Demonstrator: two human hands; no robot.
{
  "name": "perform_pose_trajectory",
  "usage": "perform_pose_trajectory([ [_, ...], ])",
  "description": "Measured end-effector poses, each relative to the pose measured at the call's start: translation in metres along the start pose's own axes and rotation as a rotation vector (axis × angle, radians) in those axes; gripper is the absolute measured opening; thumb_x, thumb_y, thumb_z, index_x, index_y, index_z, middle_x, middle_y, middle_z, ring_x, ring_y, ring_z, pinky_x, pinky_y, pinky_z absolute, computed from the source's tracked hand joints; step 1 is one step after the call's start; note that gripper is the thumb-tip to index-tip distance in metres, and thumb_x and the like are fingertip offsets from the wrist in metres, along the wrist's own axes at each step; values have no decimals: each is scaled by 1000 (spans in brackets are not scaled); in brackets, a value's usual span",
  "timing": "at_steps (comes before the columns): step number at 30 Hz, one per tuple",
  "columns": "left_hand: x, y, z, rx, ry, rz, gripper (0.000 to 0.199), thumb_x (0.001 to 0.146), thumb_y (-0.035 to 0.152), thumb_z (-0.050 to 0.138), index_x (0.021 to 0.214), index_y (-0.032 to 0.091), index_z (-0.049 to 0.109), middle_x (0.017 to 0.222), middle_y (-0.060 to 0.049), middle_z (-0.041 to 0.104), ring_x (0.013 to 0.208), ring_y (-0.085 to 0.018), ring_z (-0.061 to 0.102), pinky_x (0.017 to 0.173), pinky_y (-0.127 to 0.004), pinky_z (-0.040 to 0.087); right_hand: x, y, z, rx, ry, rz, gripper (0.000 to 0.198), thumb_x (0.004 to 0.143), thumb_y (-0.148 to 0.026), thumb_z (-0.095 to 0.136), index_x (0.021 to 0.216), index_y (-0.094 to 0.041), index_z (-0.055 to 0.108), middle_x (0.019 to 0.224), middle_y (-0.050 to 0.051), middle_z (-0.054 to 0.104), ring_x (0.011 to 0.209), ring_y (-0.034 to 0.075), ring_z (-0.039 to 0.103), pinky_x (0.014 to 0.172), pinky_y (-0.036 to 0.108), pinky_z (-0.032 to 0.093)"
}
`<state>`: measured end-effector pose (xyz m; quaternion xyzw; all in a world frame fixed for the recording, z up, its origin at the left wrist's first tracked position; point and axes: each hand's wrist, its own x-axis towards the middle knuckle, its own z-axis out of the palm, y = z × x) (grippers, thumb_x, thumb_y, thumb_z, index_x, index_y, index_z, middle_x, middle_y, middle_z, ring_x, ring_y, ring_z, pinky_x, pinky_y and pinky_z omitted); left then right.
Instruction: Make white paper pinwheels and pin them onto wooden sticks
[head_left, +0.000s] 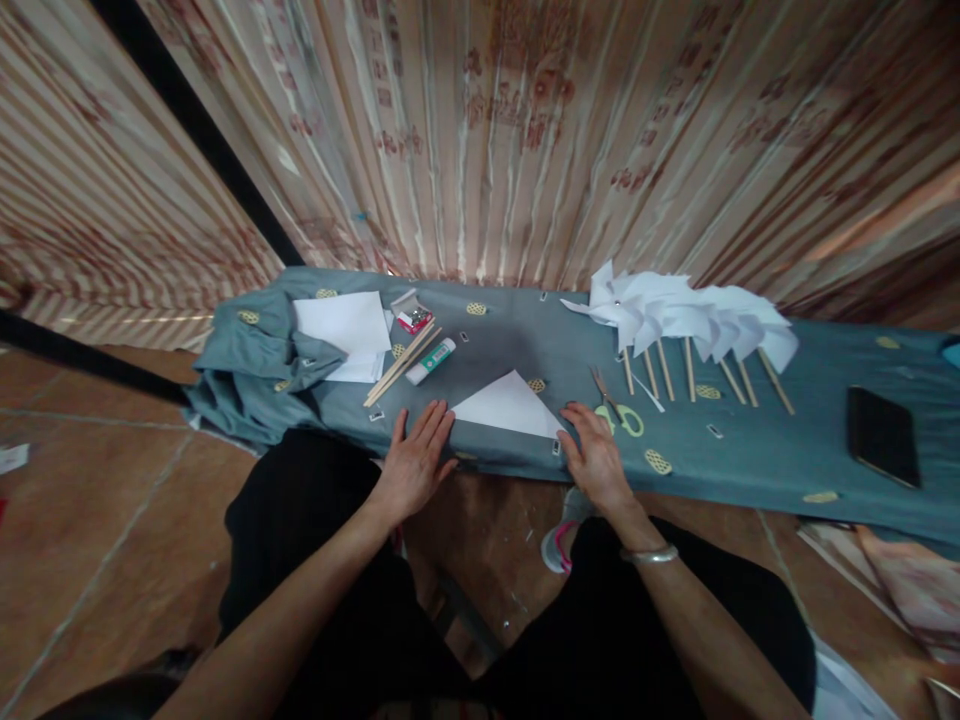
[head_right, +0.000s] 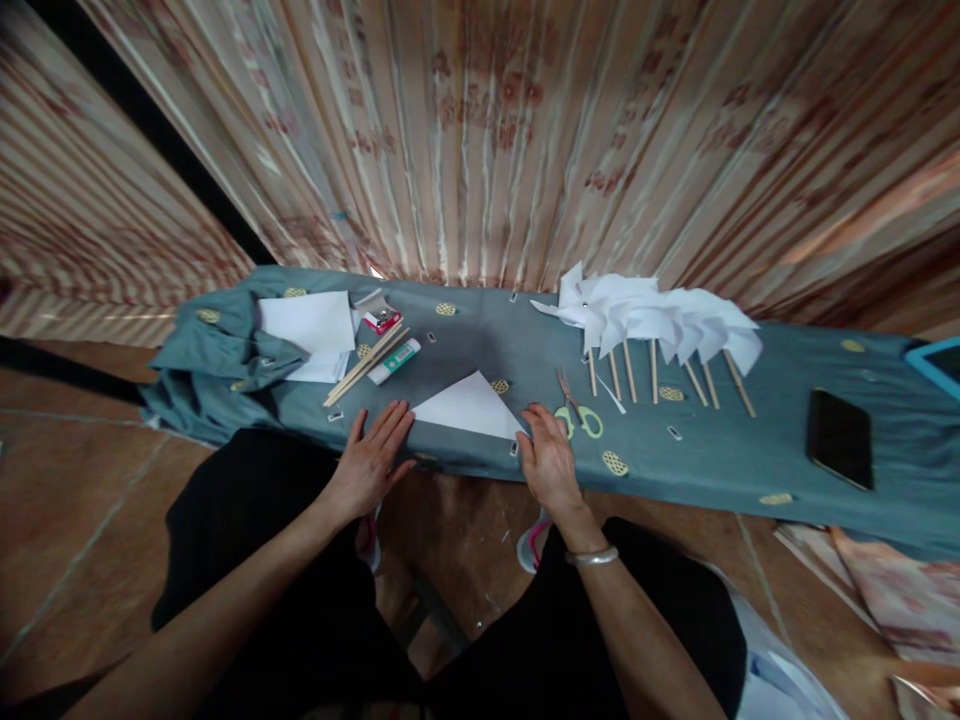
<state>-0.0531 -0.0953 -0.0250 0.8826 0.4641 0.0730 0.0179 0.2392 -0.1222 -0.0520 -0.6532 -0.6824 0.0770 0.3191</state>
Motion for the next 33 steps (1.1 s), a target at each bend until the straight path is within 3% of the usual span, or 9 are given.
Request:
perform_pose_trajectory([
  [6,0,0,1,-11,13,5,59,91,28,51,146,10,37,152,-20,38,143,-31,34,115,-60,22,-5,6,-3,12,16,-24,38,94,-24,35,118,-13,62,126,19,61,121,29,54,106,53,41],
  [10,0,0,2,-12,20,4,59,91,28,51,146,11,36,152,-20,38,143,-31,33,115,-60,22,-2,8,-9,101,5,8,41,91,-17,33,121,-17,62,127,14,62,121,26,55,107,53,42],
  [14,0,1,1,-8,15,3,60,91,28,51,146,10,36,152,-20,38,143,-31,33,115,-61,22,9,0,-16,165,70,110,37,95,-28,35,117,-19,63,120,12,67,114,25,61,104,50,45],
  [19,0,1,1,-18,21,-2,60,91,27,51,147,13,36,152,-20,39,143,-31,34,115,-60,22,19,-11,-12,136,19,105,38,91,-48,50,110,-19,67,120,14,67,114,29,60,100,49,45],
  [27,0,-1,2,-9,0,3,59,91,28,50,146,10,36,154,-19,36,144,-31,32,115,-60,23,22,-11,1,300,23,209,29,82,-47,60,87,-20,71,116,14,69,107,29,64,92,49,49],
  [33,-1,-1,3,-9,15,3,60,91,28,52,146,11,36,153,-19,36,144,-31,32,115,-60,23,27,-9,1,553,11,366,36,67,-56,72,72,-20,69,112,13,71,103,29,66,90,48,50],
])
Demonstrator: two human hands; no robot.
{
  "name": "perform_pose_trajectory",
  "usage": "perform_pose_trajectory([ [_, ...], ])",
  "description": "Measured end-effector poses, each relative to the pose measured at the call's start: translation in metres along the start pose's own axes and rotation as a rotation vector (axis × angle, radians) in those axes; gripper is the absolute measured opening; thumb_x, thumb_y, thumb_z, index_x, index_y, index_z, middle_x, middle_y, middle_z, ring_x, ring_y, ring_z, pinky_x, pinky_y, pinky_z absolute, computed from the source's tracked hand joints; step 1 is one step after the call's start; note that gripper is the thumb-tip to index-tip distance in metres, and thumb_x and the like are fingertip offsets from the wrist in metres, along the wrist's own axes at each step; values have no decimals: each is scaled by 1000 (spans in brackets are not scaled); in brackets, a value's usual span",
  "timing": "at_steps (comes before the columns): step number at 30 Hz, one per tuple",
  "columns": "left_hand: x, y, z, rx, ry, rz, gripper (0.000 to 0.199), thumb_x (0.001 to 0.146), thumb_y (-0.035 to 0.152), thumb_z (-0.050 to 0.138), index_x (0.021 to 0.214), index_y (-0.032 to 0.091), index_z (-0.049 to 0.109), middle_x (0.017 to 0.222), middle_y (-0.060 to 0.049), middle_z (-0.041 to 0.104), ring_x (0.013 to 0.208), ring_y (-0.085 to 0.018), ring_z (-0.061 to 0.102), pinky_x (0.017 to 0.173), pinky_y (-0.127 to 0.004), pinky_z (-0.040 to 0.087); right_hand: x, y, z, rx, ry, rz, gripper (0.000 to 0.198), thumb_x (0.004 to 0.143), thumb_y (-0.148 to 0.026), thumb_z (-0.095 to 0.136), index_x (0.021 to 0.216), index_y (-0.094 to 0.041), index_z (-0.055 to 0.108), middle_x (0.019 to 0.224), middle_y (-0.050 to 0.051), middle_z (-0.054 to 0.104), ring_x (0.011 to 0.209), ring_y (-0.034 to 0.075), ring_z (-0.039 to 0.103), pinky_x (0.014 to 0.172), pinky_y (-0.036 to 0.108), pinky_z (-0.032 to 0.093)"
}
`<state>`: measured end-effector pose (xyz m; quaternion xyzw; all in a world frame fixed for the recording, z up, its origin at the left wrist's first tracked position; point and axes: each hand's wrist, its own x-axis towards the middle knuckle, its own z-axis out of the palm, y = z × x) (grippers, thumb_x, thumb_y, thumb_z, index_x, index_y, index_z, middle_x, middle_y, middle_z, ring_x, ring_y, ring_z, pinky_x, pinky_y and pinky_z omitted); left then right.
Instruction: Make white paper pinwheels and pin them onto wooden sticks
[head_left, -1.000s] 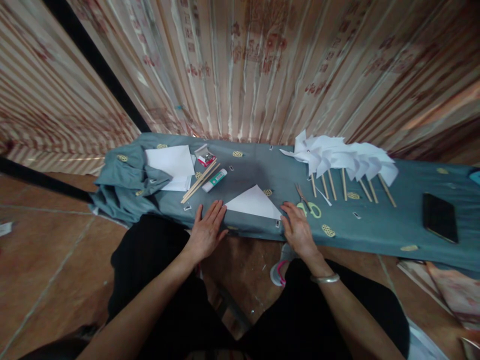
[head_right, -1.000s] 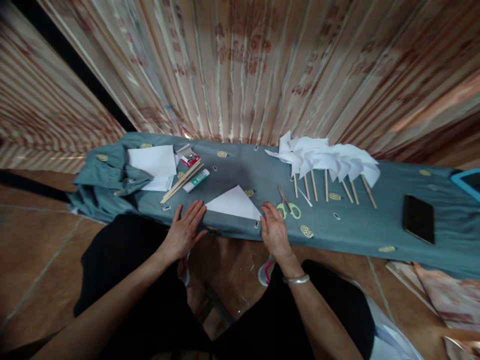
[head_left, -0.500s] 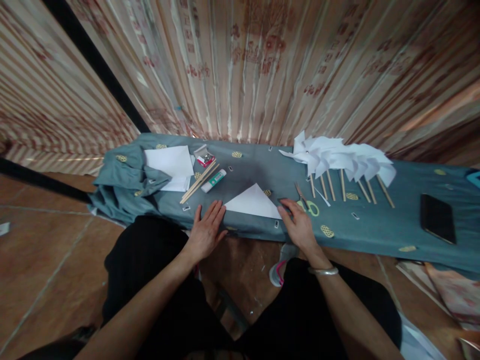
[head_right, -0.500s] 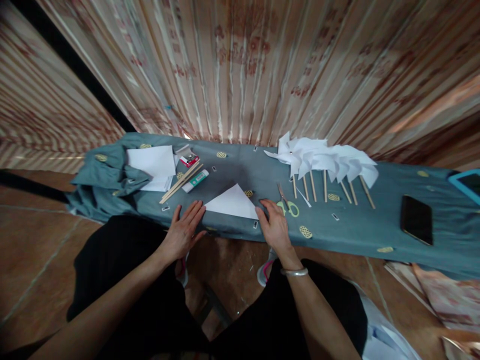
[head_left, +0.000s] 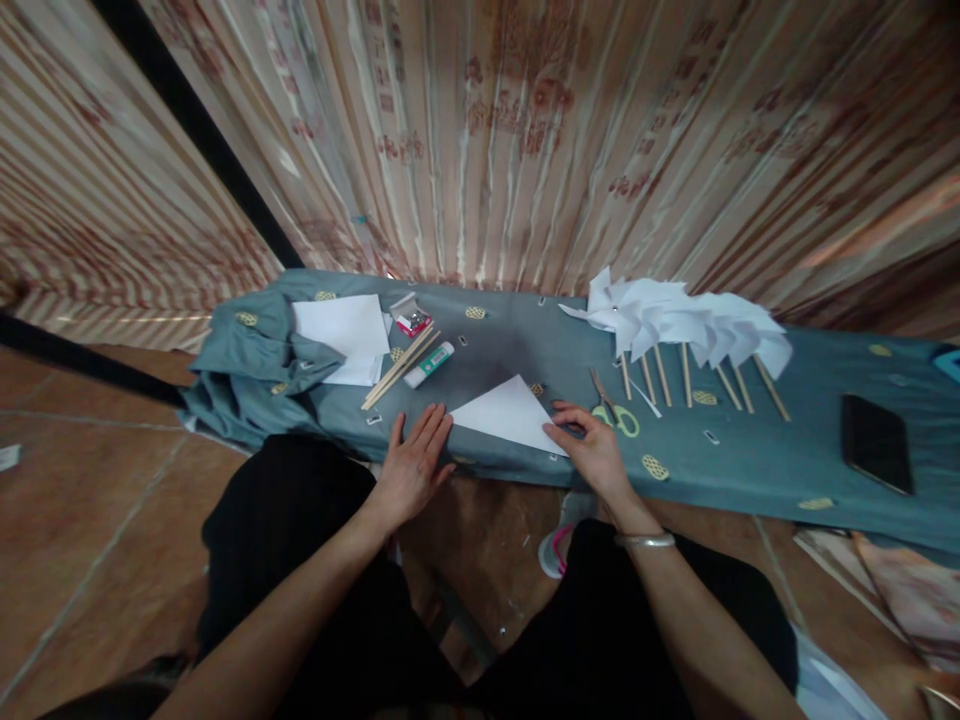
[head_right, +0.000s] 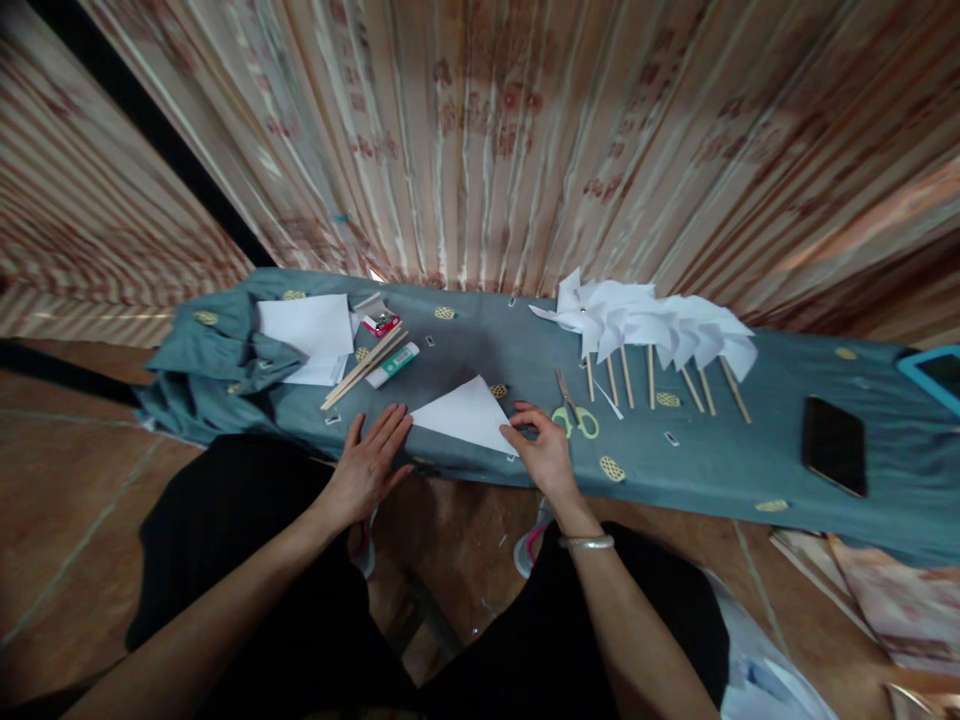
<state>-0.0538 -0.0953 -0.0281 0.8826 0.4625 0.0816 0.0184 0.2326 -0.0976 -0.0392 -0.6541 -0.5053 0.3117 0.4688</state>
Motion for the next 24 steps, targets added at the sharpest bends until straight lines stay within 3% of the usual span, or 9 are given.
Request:
perform_pose_trajectory([
  [4,0,0,0,-2,4,2,60,91,27,52,146,11,36,153,-19,37,144,-31,32,115,-59,24,4,1,-2,97,-56,76,41,61,-60,75,70,-20,69,114,12,71,102,29,66,90,47,50],
  [9,0,-1,0,-11,17,6,60,90,26,52,147,13,35,153,-19,38,143,-30,33,115,-58,25,6,-1,-5,80,-116,63,40,62,-60,75,66,-21,68,114,12,71,102,28,66,91,46,49],
  [16,-4,-7,4,-34,40,7,59,91,26,52,146,10,36,152,-21,38,144,-30,32,116,-56,24,9,-5,-16,125,-48,119,46,57,-64,76,64,-20,66,114,13,70,99,29,66,88,46,50],
  [24,11,-6,-7,-262,217,-21,72,95,32,48,154,17,9,157,-22,26,147,-29,24,116,-52,28,13,-18,-18,93,-9,-2,36,68,-56,73,70,-21,65,116,11,69,100,26,65,84,41,51],
])
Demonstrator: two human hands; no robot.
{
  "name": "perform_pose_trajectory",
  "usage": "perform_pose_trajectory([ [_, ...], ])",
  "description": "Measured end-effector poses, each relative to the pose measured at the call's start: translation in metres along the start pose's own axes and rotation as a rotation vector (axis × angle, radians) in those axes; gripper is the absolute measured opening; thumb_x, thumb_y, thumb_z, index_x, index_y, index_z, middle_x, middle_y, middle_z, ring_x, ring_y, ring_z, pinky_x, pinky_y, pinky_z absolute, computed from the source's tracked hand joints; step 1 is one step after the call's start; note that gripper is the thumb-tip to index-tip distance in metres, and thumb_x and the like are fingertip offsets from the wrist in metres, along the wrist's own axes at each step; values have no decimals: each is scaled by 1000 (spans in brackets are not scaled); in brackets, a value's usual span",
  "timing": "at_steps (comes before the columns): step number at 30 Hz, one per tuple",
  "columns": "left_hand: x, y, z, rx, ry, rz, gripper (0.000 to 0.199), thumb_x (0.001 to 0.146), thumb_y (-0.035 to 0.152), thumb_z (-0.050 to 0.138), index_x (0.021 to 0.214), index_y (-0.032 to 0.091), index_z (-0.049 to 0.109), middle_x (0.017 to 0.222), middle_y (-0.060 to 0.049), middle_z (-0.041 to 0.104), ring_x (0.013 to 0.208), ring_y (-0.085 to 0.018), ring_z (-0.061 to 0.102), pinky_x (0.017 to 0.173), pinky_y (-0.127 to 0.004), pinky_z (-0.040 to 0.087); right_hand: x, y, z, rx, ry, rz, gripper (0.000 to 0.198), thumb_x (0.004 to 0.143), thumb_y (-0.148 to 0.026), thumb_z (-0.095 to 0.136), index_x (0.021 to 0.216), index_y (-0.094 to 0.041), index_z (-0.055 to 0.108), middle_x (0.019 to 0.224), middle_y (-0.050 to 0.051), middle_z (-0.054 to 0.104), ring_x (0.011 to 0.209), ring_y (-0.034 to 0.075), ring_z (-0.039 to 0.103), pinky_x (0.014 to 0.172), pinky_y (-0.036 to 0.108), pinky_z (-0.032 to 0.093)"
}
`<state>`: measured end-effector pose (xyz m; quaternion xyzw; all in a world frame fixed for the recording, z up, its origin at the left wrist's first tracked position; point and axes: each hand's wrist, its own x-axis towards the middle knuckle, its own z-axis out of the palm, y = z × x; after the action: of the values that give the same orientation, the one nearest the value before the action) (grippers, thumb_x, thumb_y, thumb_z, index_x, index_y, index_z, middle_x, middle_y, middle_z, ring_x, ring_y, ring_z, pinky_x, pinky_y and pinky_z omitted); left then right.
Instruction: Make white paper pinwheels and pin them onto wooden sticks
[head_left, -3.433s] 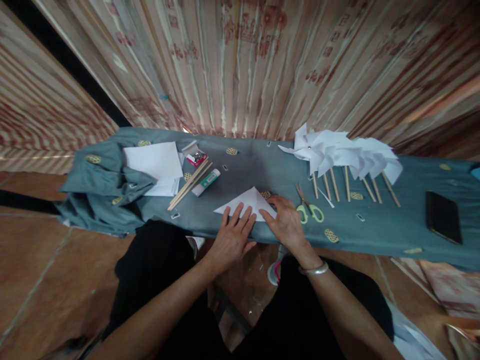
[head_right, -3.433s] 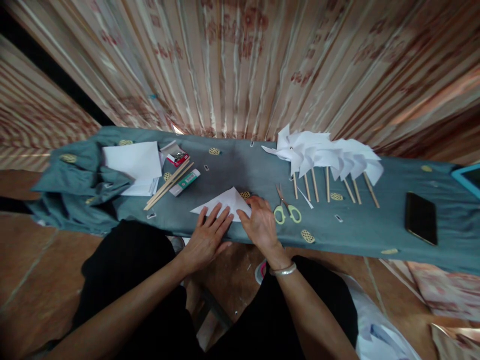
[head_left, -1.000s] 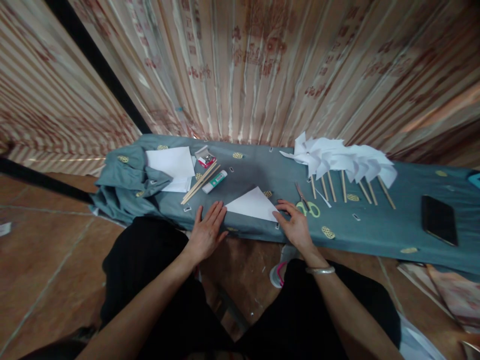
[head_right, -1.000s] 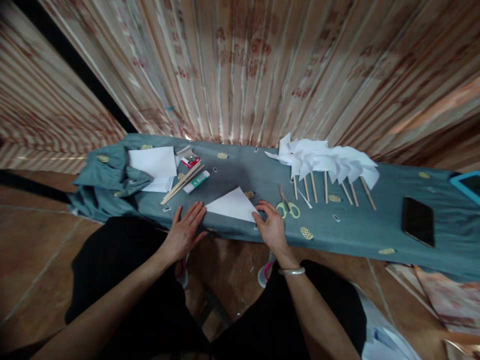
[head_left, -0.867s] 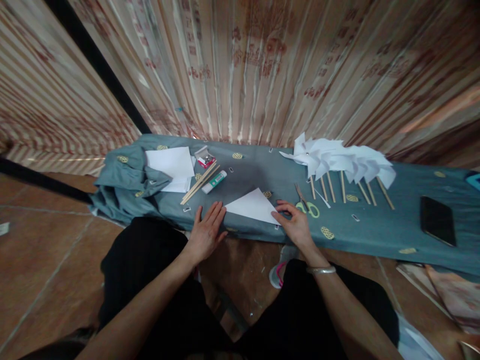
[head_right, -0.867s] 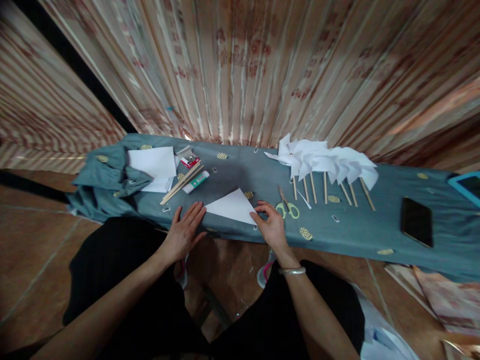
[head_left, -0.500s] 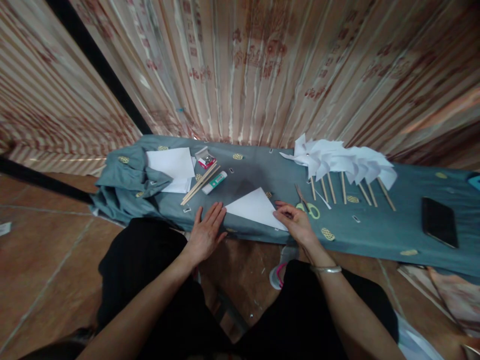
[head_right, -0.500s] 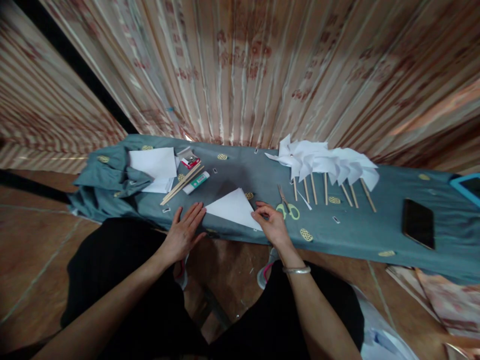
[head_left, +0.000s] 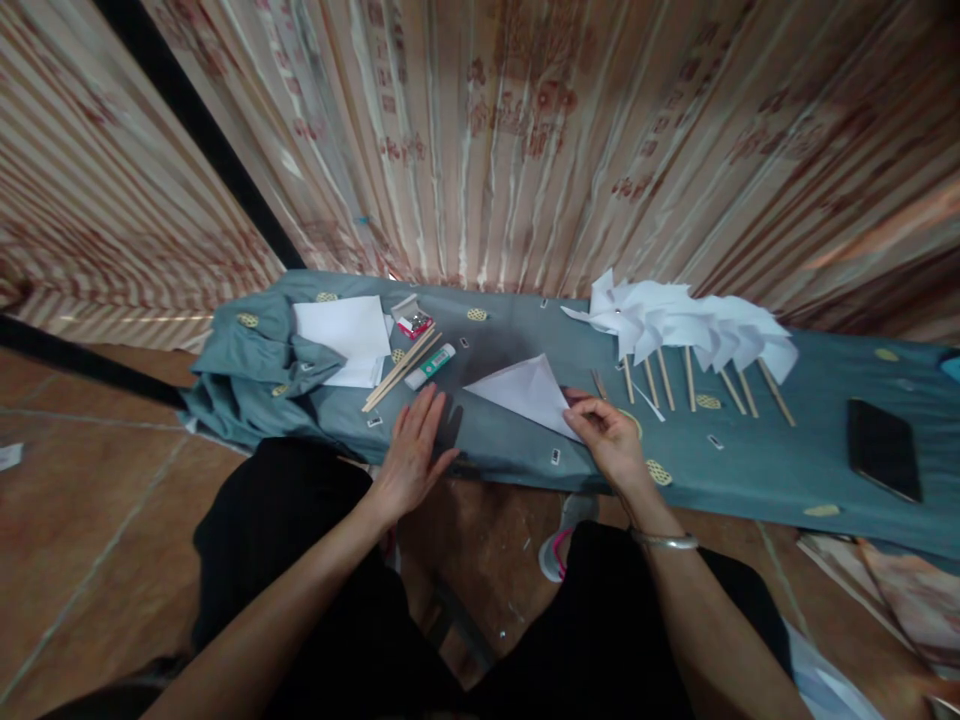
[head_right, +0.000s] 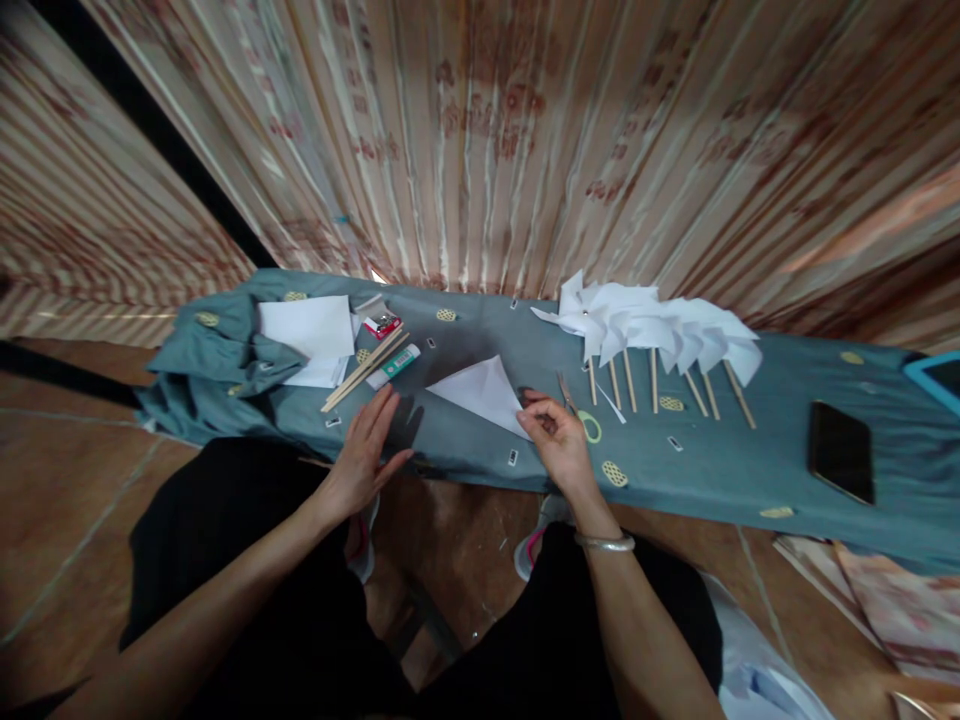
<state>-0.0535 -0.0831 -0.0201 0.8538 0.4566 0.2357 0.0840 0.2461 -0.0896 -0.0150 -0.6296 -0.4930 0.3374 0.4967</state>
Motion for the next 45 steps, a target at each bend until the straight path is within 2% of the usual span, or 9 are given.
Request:
perform_pose_trajectory([
  [5,47,11,1,-191,37,76,75,90,31,56,152,21,16,156,-19,30,145,-30,27,116,-52,29,-2,-12,8,-159,-52,-167,27,76,-49,69,75,-22,66,121,11,66,107,25,62,93,42,47],
  [11,87,15,11,-296,-11,152,67,84,20,59,146,22,33,147,-15,44,136,-28,41,113,-50,36,2,-13,13,-152,-81,-161,28,73,-49,72,80,-22,68,123,10,65,107,25,62,90,40,48],
  [18,88,13,13,-274,-29,211,56,83,13,57,138,21,44,152,-16,37,139,-31,38,112,-53,36,16,-3,18,-31,-30,-50,27,74,-47,70,80,-21,70,115,10,70,102,24,65,83,36,52],
  [27,87,11,7,-343,-42,135,30,87,18,57,116,20,61,113,-9,65,109,-24,59,95,-44,47,36,1,25,34,-35,64,27,67,-46,73,76,-20,71,93,6,75,79,20,68,75,33,52],
  [32,89,10,6,-321,-174,193,17,86,22,62,100,21,71,100,-7,69,99,-24,60,91,-43,44,41,1,28,14,-50,88,25,66,-44,70,73,-19,71,70,3,72,63,17,62,62,30,48],
  [35,87,13,4,-349,-232,207,15,80,28,70,93,21,73,105,-7,69,104,-25,59,94,-44,42,45,1,29,-3,-9,81,25,67,-44,68,72,-19,70,66,2,69,60,16,59,57,28,44],
  [40,85,11,3,-468,-283,192,35,75,49,74,95,20,75,115,-11,69,116,-30,56,103,-51,39,51,2,29,16,86,46,26,68,-46,69,69,-19,68,60,-1,63,54,13,52,53,26,40],
  [43,86,7,8,-511,-237,98,31,82,49,67,93,21,76,132,-12,61,136,-32,41,113,-54,30,52,0,30,69,126,60,27,67,-47,70,69,-20,67,62,-1,64,55,13,51,54,27,40],
  [45,86,4,14,-512,-147,-9,30,82,45,67,98,21,76,148,-11,47,146,-33,23,117,-55,22,52,-3,31,137,144,86,29,65,-48,72,69,-20,66,62,-1,65,55,13,52,55,27,40],
])
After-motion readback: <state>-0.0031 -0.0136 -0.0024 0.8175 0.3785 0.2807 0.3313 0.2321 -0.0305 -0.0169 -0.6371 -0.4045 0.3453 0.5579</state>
